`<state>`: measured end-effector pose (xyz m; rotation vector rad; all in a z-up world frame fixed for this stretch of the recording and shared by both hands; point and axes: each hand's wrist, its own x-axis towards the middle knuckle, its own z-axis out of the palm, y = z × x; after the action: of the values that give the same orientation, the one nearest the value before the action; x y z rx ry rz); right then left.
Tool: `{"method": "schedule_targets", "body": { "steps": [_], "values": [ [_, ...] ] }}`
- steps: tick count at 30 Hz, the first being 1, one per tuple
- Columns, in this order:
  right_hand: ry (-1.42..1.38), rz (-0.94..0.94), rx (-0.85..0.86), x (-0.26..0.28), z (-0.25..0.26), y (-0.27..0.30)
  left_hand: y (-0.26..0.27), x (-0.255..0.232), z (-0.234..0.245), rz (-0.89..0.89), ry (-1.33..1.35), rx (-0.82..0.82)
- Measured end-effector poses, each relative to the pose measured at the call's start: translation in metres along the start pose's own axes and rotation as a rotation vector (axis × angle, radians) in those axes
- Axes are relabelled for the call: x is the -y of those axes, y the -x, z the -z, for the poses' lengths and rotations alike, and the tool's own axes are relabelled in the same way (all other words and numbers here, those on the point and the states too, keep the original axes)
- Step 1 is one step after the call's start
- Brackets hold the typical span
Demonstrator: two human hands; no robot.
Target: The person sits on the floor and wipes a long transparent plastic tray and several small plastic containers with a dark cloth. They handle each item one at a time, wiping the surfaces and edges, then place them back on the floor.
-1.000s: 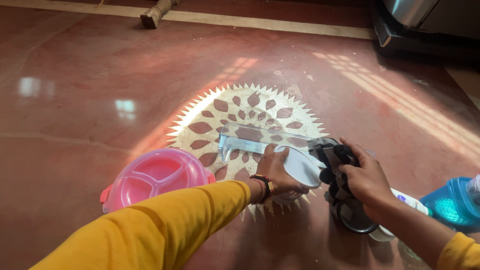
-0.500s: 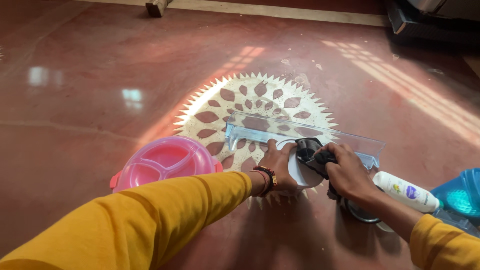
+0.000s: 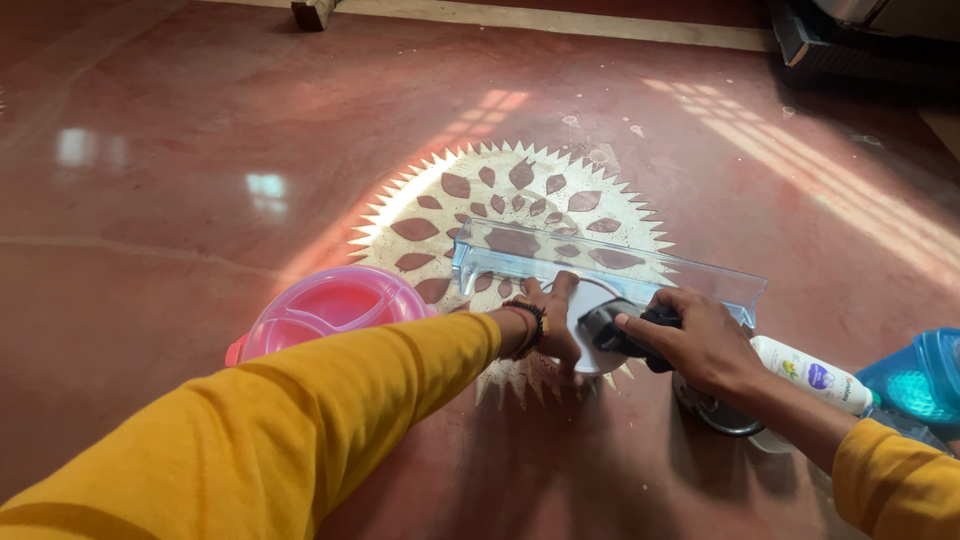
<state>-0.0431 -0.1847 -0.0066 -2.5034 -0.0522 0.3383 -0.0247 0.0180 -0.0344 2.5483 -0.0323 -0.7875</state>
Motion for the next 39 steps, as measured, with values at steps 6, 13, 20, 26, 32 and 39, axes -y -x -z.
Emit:
{"method": "schedule_targets", "body": {
  "steps": [6, 13, 20, 26, 32, 39],
  "values": [
    [0.239, 0.179, -0.275, 0.002, 0.022, -0.001, -0.025, -0.028, 0.016, 0.012, 0.051, -0.114],
    [0.388, -0.043, -0.147, -0.014, 0.079, -0.002, -0.059, -0.084, 0.008, -0.291, 0.191, -0.331],
    [0.680, -0.021, 0.028, -0.036, 0.091, -0.003, -0.117, -0.129, -0.062, -0.233, -0.108, -0.004],
    [0.765, -0.042, 0.152, -0.060, 0.081, -0.010, -0.148, -0.143, -0.113, -0.307, -0.556, 0.073],
    [0.724, -0.010, 0.199, -0.077, 0.075, -0.013, -0.116, -0.152, -0.098, -0.300, -0.512, 0.078],
    [0.562, -0.012, 0.128, -0.109, 0.064, -0.019, -0.111, -0.154, -0.093, -0.202, -0.211, -0.005]
  ]
}}
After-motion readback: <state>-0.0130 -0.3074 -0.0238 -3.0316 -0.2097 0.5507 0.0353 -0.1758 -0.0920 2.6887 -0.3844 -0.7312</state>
